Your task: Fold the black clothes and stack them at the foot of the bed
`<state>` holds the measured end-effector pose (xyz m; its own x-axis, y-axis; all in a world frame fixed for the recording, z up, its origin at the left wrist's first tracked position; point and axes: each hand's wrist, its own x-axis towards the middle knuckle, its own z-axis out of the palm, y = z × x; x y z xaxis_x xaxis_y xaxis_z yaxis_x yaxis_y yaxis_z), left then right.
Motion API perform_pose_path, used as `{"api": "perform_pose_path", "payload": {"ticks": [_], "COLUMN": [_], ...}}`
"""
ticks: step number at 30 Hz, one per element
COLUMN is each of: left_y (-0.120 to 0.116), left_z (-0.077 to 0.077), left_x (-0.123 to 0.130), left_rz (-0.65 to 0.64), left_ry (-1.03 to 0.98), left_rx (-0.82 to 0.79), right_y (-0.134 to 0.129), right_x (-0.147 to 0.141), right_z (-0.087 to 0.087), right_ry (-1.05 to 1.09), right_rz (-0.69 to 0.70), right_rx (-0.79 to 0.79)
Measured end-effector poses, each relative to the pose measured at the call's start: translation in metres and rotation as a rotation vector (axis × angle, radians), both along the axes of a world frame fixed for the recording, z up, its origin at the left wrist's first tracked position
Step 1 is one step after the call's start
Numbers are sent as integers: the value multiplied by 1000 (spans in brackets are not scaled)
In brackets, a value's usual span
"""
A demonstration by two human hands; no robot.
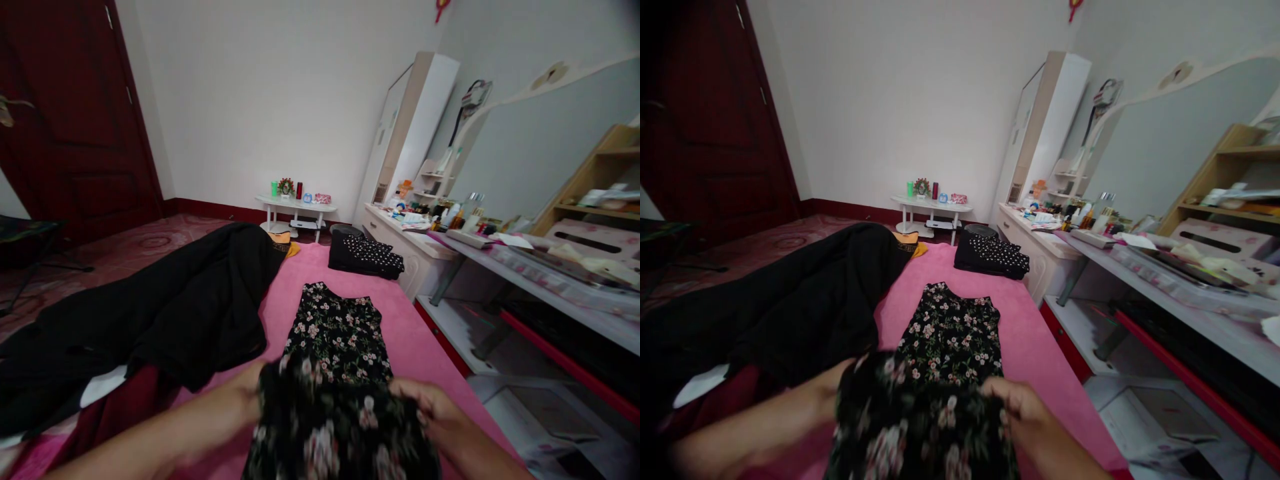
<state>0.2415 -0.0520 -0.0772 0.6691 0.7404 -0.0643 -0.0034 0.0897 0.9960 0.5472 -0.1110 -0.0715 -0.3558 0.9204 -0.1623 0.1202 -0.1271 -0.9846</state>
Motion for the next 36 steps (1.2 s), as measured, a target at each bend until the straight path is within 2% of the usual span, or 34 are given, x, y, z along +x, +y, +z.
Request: {"api": "perform_pose_path", "payload": {"ticks": [2,4,6,8,11,13,16,18,21,23,25,27,30,33,36], "left_y": [44,92,137,173,206,216,218,216,217,223,232,240,245,245,248], "left_z": [9,7,-8,-30,-61,-73,-79,-77,-74,-73,-71,-70,-68,-62,-53], "left_x": [23,48,71,88,101,106,110,113,113,112,109,108,107,107,108], "left_rz": [144,221,378,460,512,536,559,543,502,517,570,618,604,549,543], "left_ry": [-17,-17,95,143,185,210,236,252,308,360,409,441,437,418,395], "left_rx": [-34,-71,-24,20,85,120,150,152,134,146,196,267,349,354,299], "right_y": [41,82,118,144,164,167,170,173,178,181,184,187,192,194,195], "right_x": [3,10,19,27,30,27,26,30,40,45,45,43,39,38,40], "right_z": [2,-7,-26,-45,-61,-62,-63,-66,-71,-71,-68,-65,-64,-62,-55], "right_ry": [83,121,132,117,65,-43,-172,-110,-10,24,54,23,-104,-128,-20], "right_rz": [-126,-247,-389,-516,-562,-547,-547,-608,-726,-706,-658,-641,-628,-621,-627], "right_rx": [17,27,2,-32,-7,100,263,239,47,-28,12,141,315,286,138]}}
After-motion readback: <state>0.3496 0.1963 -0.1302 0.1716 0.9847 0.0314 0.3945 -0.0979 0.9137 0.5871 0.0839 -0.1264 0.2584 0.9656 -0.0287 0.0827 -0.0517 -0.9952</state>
